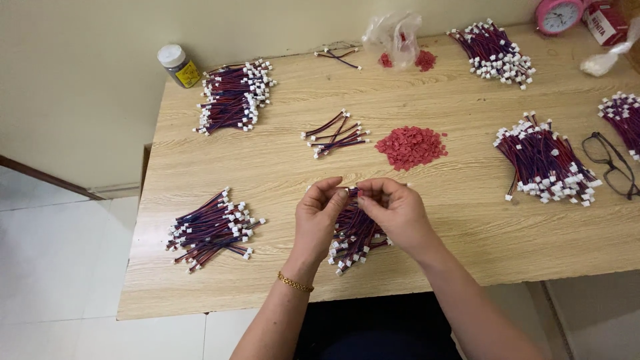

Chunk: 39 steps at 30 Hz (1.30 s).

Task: Thread small red beads onto the ends of electrical wires

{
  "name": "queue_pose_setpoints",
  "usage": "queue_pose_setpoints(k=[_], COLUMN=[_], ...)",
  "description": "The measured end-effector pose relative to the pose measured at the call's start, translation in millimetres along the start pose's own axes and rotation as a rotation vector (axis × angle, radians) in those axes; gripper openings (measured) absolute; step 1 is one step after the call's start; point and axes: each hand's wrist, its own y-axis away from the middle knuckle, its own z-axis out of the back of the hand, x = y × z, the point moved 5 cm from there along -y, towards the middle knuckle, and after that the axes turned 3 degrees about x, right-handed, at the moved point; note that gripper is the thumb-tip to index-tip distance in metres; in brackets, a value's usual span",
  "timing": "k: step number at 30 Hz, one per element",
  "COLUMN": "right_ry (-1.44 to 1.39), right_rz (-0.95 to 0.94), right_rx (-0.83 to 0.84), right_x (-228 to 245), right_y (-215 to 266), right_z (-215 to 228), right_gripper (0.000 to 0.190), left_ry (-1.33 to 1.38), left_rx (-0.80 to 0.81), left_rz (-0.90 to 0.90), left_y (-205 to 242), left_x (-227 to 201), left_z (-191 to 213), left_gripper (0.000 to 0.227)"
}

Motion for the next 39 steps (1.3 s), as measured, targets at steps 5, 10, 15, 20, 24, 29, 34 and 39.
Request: queue_pose_setpoints(k=[5,10,15,20,24,29,34,39], right_ry=[0.355,0.763,0.889,0.696,0.436,0.413,0.361,0.156], right_rz=[0.230,0.531,0.591,0.487,0.273,0.305,0.317,0.055], right_rx=[-0.014,-0.056,-0.081,0.080,0.180,0.179,0.187,0.340], right_x=[42.8,57.8,55.5,68.3,63.5,52.5,52.5,53.7], right_y=[2.7,5.9,7.6,8.0,7.9,9.2,3.3,3.5], right_z=[-4.1,-5.9,-6.6,-14.7,-16.3,-14.6,-16.8,-14.8], right_gripper=[0.017,0.016,0.013,0.011,0.017,0.017,0.017,0.014], left_ry=[-0.013,0.008,0.047,0.079,0.139,0.201,0.258,0.217], left_rx=[0.019,0.033,0.080,0.131,0.200,0.259,0.274,0.372], left_rz=[-0.039,-0.042,-0.040,-0.018,0.018,0.063,0.072,0.098], left_y=[-1.2,-0.3,0.5,2.9,2.1,1.4,-0.4,0.5], left_x=[1.5,-1.2,-0.4,-5.3,-3.1,5.8,3.1,-0.2], left_z=[0.1,-0.1,0.2,1.2,4.1,8.3,7.4,13.3], left_gripper=[0.030,0.031,0.032,0.033,0.036,0.037,0.038,0.046])
